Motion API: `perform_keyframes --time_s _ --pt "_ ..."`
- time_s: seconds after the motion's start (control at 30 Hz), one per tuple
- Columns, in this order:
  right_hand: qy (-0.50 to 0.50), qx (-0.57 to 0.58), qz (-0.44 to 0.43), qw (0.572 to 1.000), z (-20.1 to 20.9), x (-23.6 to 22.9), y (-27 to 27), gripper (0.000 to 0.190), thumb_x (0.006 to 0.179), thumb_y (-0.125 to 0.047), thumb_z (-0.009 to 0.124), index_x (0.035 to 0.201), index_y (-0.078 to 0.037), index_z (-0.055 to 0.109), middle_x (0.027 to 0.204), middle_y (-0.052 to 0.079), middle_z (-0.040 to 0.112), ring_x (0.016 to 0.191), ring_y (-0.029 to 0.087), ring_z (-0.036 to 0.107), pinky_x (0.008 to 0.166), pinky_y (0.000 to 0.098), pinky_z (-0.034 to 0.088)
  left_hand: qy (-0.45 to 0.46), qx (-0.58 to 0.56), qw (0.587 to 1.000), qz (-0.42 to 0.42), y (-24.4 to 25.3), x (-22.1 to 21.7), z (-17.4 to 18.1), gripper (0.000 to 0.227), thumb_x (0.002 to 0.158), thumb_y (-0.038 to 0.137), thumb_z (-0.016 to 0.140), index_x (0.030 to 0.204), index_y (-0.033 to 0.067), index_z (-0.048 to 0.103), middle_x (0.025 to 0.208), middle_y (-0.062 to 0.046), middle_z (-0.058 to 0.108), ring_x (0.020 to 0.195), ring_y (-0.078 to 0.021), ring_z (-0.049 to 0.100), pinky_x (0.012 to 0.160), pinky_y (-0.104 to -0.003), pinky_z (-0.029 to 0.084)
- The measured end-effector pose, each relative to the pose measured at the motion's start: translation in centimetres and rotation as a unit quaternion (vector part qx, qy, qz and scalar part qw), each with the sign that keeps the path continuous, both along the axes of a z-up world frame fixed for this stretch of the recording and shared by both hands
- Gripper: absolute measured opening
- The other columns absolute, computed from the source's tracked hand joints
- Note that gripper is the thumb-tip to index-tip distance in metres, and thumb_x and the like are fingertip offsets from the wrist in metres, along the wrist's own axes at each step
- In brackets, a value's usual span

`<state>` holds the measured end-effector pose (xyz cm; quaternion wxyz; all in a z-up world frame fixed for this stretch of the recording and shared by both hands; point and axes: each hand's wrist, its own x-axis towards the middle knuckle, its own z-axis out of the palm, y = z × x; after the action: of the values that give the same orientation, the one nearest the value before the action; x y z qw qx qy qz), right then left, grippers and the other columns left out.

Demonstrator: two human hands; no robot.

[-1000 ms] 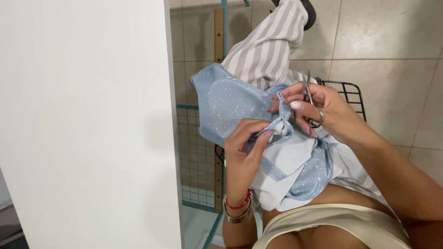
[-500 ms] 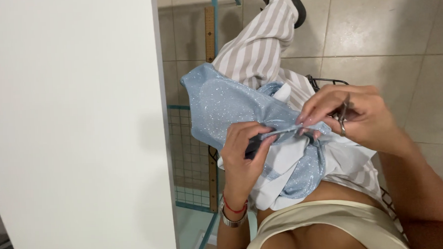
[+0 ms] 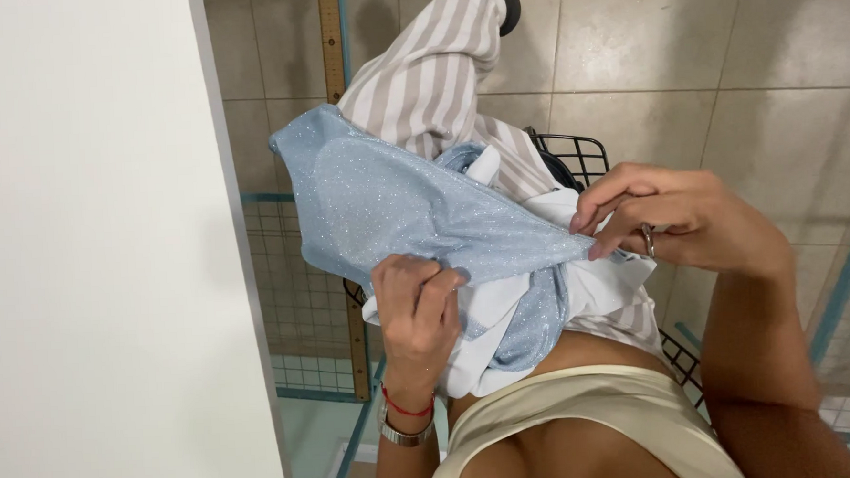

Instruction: Trimming loose threads from a light blue and white garment using small scissors

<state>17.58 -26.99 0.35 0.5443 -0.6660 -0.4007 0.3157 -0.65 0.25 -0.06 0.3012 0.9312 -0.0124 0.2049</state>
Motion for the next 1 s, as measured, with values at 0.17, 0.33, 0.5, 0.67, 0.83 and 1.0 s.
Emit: perform_keyframes --time_s 0.17,0.33,0.5,0.67,0.83,1.0 --pt "-0.001 0.011 0.004 1.000 -0.2 0.5 -0.3 0.026 0.095 0.013 0.063 0.093 -0.004 0.082 0.121 0.011 0.074 0.111 0.021 0.078 0.092 0.0274 0.067 -0.047 0.022 0.997 0.049 1.4 -1.8 -0.5 0.035 0.086 -0.030 0.061 0.094 0.0042 0.063 0.092 -0.009 0.056 0.082 -0.0233 0.054 0.079 -0.041 0.048" --pt "-0.028 0.006 -0.008 1.000 0.3 0.3 -0.2 0.021 0.100 0.003 0.064 0.090 -0.010 0.078 0.118 0.011 0.075 0.106 0.020 0.081 0.085 0.0242 0.066 -0.072 0.020 0.993 0.096 2.7 -5.1 -0.9 0.036 0.075 -0.027 0.047 0.091 0.0034 0.059 0.090 -0.010 0.053 0.080 -0.0239 0.051 0.078 -0.045 0.049" --pt "-0.054 -0.015 0.000 0.998 -0.7 0.3 -0.6 0.024 0.091 0.010 0.074 0.091 -0.012 0.081 0.120 0.010 0.076 0.108 0.020 0.081 0.085 0.0229 0.069 -0.007 -0.017 0.997 0.074 2.5 -7.5 -0.6 0.032 0.080 -0.022 0.048 0.093 0.0033 0.064 0.093 -0.011 0.054 0.084 -0.0283 0.052 0.078 -0.043 0.052" --pt "-0.035 -0.037 0.004 0.999 -0.6 -0.2 -0.9 0.041 0.085 0.023 0.066 0.095 -0.013 0.082 0.121 0.009 0.077 0.112 0.020 0.080 0.088 0.0234 0.071 0.031 -0.028 0.997 0.058 2.8 -8.6 -0.8 0.043 0.076 -0.029 0.048 0.099 0.0024 0.067 0.096 -0.011 0.056 0.087 -0.0273 0.053 0.080 -0.042 0.048" --pt "-0.019 -0.056 0.004 0.998 -0.4 -0.3 -0.9 0.043 0.084 0.022 0.063 0.098 -0.013 0.084 0.124 0.009 0.077 0.113 0.021 0.078 0.089 0.0277 0.069 0.050 -0.028 0.997 0.044 3.4 -8.9 -0.1 0.031 0.083 -0.023 0.055 0.099 0.0018 0.065 0.096 -0.011 0.058 0.087 -0.0269 0.056 0.080 -0.043 0.047" --pt "-0.051 -0.010 -0.001 0.999 -1.1 -0.6 -1.1 0.014 0.098 -0.003 0.072 0.101 -0.013 0.081 0.121 0.010 0.078 0.111 0.019 0.079 0.096 0.0267 0.071 0.071 -0.018 0.997 -0.031 3.6 -9.5 -0.4 0.017 0.097 0.015 0.074 0.107 0.0073 0.063 0.104 -0.008 0.062 0.091 -0.0195 0.055 0.086 -0.040 0.044"
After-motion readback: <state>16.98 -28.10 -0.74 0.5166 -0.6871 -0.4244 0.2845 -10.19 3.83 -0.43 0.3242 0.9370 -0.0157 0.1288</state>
